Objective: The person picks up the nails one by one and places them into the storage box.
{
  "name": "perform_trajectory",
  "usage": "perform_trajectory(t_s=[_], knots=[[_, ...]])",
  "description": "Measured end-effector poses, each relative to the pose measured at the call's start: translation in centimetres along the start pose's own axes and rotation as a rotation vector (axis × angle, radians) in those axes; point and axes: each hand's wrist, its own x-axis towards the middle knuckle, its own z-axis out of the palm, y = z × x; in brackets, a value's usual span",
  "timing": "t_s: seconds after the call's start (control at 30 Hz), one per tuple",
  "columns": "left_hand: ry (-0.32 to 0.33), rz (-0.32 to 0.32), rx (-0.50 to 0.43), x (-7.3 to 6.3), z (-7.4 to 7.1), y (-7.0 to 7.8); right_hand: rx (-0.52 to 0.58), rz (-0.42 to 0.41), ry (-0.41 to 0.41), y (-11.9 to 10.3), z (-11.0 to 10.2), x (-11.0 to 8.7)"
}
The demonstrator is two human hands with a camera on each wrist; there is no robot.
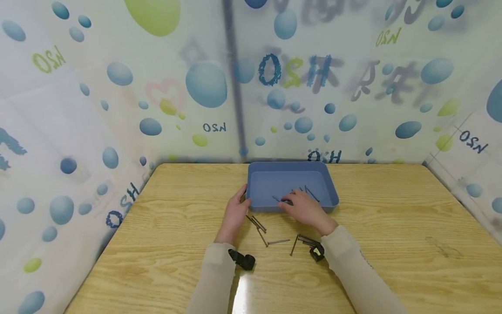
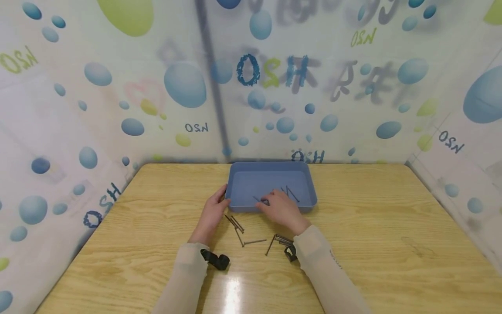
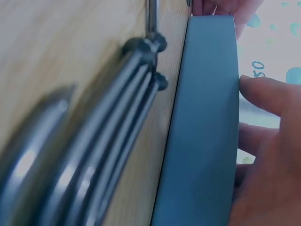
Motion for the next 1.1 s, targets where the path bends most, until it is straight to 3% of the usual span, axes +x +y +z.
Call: perform_trajectory(t_s=[0.33,0.67,0.83,1.0,1.1], knots=[[-0.005,0.002,0.013,0.0,0.0,-0.1,0.111,-0.03,0.048,0.2,0.0,-0.2],[-0.007,0.012,-0.013,0.0,0.1,-0.3,0.048,-0.094,0.109,-1.4,-0.1,-0.3],[-0.007,-0.001,-0.016,0.1,0.1,-0.4,0.047,-0.178,0.013,-2.4,-0.2,-0.5],[0.004,0.007,0.009,0.1,0.0,-0.2,-0.031,-0.289,-0.128,-3.2,0.1,-0.8],[0.01,0.012,0.011,0.1,0.0,-0.2,-0.074,-0.324,-0.162,-3.6,0.5,-0.9]])
